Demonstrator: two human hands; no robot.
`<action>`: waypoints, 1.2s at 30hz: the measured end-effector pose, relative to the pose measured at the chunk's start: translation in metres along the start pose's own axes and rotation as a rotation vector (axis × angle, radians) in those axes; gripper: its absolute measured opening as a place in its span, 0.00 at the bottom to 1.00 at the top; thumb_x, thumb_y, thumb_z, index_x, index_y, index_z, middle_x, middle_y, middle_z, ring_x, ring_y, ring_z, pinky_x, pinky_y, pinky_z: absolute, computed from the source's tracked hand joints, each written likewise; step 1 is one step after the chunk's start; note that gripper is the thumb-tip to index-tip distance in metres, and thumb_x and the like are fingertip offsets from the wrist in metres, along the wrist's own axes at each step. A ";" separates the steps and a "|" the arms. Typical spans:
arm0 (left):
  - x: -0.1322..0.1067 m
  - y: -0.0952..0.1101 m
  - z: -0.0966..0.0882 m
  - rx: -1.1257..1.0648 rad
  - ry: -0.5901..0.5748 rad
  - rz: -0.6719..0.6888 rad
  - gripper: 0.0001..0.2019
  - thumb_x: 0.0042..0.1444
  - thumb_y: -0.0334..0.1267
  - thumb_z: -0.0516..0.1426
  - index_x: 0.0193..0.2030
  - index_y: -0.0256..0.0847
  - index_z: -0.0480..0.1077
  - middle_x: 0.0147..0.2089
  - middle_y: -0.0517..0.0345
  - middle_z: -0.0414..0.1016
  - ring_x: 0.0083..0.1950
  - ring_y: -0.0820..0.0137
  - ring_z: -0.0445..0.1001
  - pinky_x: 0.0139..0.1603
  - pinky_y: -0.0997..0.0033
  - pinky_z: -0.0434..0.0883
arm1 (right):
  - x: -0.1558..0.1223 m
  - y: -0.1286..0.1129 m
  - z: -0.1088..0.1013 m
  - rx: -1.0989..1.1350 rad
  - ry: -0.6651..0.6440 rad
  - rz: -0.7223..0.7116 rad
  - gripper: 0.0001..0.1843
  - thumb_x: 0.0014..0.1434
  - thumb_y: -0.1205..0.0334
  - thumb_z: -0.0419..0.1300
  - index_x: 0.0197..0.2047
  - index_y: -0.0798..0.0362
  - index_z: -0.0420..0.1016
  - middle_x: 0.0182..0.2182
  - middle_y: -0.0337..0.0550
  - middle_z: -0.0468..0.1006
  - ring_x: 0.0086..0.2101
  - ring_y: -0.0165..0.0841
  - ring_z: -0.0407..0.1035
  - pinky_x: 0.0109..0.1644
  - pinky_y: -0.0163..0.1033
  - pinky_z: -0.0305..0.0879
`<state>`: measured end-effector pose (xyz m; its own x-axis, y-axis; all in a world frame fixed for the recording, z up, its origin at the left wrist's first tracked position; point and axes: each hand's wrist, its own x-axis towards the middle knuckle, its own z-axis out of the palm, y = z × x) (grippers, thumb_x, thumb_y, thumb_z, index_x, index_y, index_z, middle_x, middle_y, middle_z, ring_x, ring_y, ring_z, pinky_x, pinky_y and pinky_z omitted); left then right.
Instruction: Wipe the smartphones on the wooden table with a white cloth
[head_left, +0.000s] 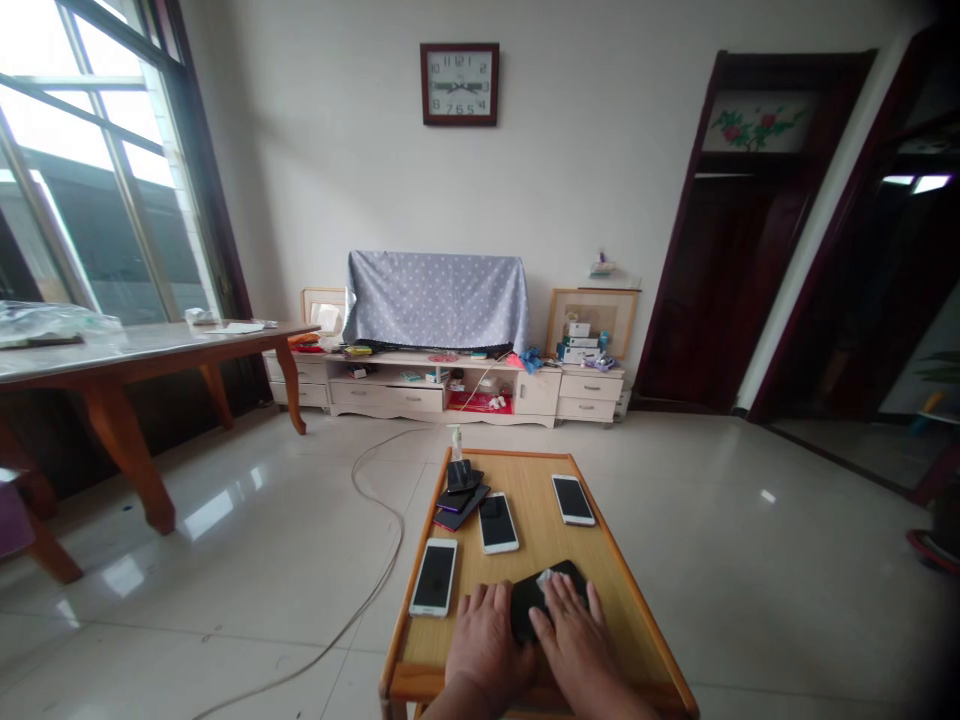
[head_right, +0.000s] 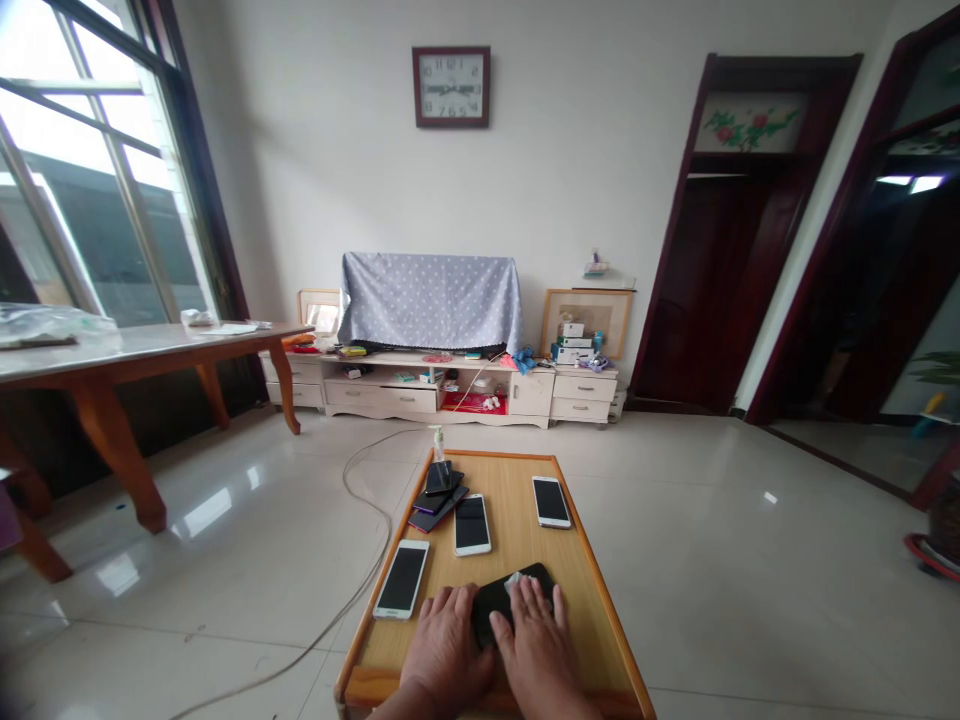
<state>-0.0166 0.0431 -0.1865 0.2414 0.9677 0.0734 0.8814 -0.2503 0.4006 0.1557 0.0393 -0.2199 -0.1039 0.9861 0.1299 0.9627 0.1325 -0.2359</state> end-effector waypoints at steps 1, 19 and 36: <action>0.000 0.000 0.000 -0.005 -0.009 -0.004 0.28 0.50 0.46 0.55 0.60 0.47 0.63 0.57 0.54 0.71 0.60 0.57 0.62 0.64 0.57 0.55 | -0.005 -0.006 0.001 0.039 -0.028 -0.071 0.37 0.70 0.38 0.38 0.71 0.53 0.57 0.69 0.50 0.56 0.69 0.46 0.48 0.73 0.62 0.34; 0.004 -0.005 0.007 0.044 -0.105 -0.030 0.36 0.56 0.43 0.50 0.72 0.42 0.52 0.72 0.53 0.58 0.68 0.57 0.56 0.70 0.57 0.47 | 0.005 -0.039 -0.012 0.155 -0.175 -0.191 0.27 0.71 0.56 0.41 0.71 0.44 0.57 0.68 0.43 0.58 0.69 0.41 0.48 0.73 0.60 0.31; 0.006 -0.008 0.013 -0.022 -0.027 -0.046 0.42 0.50 0.51 0.54 0.72 0.42 0.51 0.69 0.50 0.63 0.67 0.56 0.60 0.70 0.57 0.49 | 0.028 -0.008 -0.013 0.101 -0.107 -0.134 0.28 0.70 0.56 0.39 0.70 0.49 0.60 0.68 0.44 0.60 0.68 0.38 0.51 0.73 0.59 0.30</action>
<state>-0.0174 0.0506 -0.2008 0.2115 0.9769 0.0296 0.8830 -0.2040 0.4228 0.1481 0.0647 -0.2018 -0.2601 0.9634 0.0648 0.9092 0.2670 -0.3194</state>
